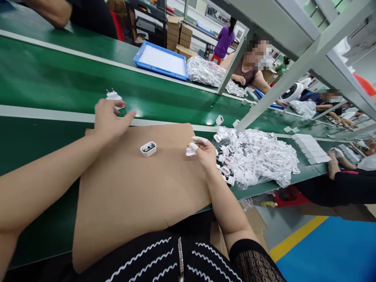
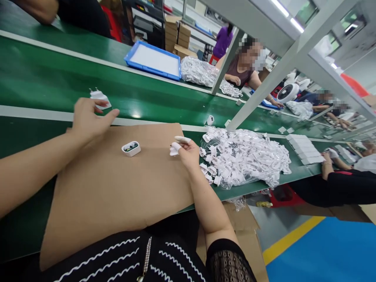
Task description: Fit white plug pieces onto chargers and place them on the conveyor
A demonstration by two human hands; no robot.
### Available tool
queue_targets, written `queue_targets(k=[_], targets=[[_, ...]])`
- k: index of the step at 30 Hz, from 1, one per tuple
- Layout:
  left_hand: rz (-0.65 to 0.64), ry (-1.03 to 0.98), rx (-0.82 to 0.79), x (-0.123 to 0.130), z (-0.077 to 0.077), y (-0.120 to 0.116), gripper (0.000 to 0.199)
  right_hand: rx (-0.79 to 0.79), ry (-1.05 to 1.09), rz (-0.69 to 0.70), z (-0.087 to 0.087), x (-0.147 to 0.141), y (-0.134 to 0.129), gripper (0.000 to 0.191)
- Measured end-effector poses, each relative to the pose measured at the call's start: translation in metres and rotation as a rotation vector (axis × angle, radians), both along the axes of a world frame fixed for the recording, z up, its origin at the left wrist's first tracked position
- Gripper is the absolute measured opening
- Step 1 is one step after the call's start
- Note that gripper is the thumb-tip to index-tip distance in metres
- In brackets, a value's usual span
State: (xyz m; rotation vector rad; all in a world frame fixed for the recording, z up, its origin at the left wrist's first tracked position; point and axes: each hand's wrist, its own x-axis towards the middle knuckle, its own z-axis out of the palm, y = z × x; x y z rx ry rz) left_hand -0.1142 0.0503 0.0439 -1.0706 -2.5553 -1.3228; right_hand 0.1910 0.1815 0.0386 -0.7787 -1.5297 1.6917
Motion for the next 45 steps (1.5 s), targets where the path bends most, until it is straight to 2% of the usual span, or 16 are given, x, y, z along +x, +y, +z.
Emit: queue_targets(k=[2, 5, 7, 9, 12, 14, 18, 21, 24, 26, 28, 31, 33, 36, 39, 45], targets=[[-0.179, -0.139, -0.058, 0.034, 0.003, -0.019, 0.053, -0.092, 0.01, 0.104, -0.01, -0.011, -0.009, 0.053], [-0.408, -0.358, -0.127, 0.078, 0.0, -0.044, 0.075, -0.156, -0.069, 0.229, -0.014, -0.015, -0.015, 0.056], [-0.483, -0.381, -0.165, 0.096, -0.007, -0.054, 0.087, -0.135, -0.117, 0.271, -0.011, -0.01, -0.014, 0.055], [-0.469, -0.351, -0.177, 0.105, -0.014, -0.057, 0.09, -0.046, -0.158, 0.31, -0.006, -0.003, -0.012, 0.053], [-0.368, -0.349, -0.148, 0.11, -0.022, -0.053, 0.07, 0.173, -0.248, 0.409, -0.004, 0.003, -0.011, 0.053], [-0.366, -0.367, -0.124, 0.114, -0.025, -0.049, 0.058, 0.329, -0.326, 0.437, -0.008, 0.003, -0.013, 0.044], [-0.457, -0.394, -0.025, 0.127, -0.032, -0.044, 0.058, 0.472, -0.384, 0.251, -0.011, 0.0, -0.015, 0.035], [-0.492, -0.362, 0.047, 0.134, -0.037, -0.045, 0.054, 0.344, -0.313, 0.18, -0.003, 0.0, -0.017, 0.029], [-0.576, -0.376, 0.057, 0.134, -0.039, -0.048, 0.044, 0.102, -0.249, 0.306, 0.007, 0.0, -0.021, 0.03], [-0.589, -0.386, 0.065, 0.133, -0.038, -0.049, 0.05, 0.042, -0.223, 0.391, 0.013, -0.002, -0.025, 0.038], [-0.587, -0.396, 0.063, 0.132, -0.037, -0.049, 0.052, 0.142, -0.188, 0.349, 0.016, -0.005, -0.032, 0.036], [-0.621, -0.445, 0.058, 0.133, -0.037, -0.047, 0.044, 0.482, -0.226, 0.211, 0.018, -0.009, -0.042, 0.019], [-0.641, -0.467, 0.072, 0.134, -0.037, -0.045, 0.045, 0.725, -0.323, 0.221, 0.017, -0.011, -0.047, 0.017], [-0.653, -0.44, 0.095, 0.134, -0.037, -0.043, 0.045, 1.001, -0.432, 0.291, 0.013, -0.014, -0.051, 0.026], [-0.655, -0.413, 0.091, 0.131, -0.036, -0.042, 0.045, 1.12, -0.493, 0.349, 0.012, -0.015, -0.051, 0.036], [-0.657, -0.428, 0.062, 0.128, -0.037, -0.041, 0.043, 1.181, -0.466, 0.403, 0.016, -0.02, -0.049, 0.04]])
